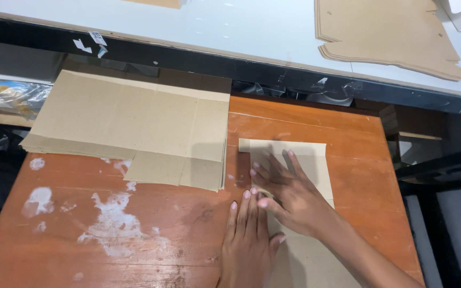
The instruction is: The person folds flat cardboard sheets along pre-scored lines to form small rectangular boxes. They press the creases, fold the side flaps inward, and tuck the top flaps to close the boxes. The finished boxes are placed on a nearby shelf.
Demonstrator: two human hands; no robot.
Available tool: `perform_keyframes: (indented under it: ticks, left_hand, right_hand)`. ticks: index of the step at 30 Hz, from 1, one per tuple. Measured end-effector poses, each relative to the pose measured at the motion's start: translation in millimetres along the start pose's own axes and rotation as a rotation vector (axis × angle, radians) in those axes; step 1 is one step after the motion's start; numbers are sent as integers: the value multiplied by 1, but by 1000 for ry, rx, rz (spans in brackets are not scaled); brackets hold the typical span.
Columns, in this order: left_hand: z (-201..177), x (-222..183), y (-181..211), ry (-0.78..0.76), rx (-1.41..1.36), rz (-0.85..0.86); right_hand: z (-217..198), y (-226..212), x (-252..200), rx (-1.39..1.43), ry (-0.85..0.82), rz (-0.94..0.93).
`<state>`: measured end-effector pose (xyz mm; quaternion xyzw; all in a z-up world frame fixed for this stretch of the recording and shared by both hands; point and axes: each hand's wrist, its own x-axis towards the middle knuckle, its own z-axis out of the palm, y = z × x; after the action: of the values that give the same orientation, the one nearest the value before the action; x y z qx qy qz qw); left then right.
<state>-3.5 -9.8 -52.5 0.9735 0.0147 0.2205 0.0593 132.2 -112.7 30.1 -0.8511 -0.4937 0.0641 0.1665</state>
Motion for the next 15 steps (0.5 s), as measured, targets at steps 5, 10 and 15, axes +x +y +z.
perform_keyframes:
  ticks: [5, 10, 15]
  left_hand:
    - [-7, 3, 0, 71, -52, -7]
    - [1, -2, 0, 21, -41, -7]
    - [-1, -2, 1, 18, -35, -13]
  right_hand:
    - [9, -1, -19, -33, 40, 9]
    - [47, 29, 2, -471, 246, 25]
    - [34, 25, 2, -499, 188, 17]
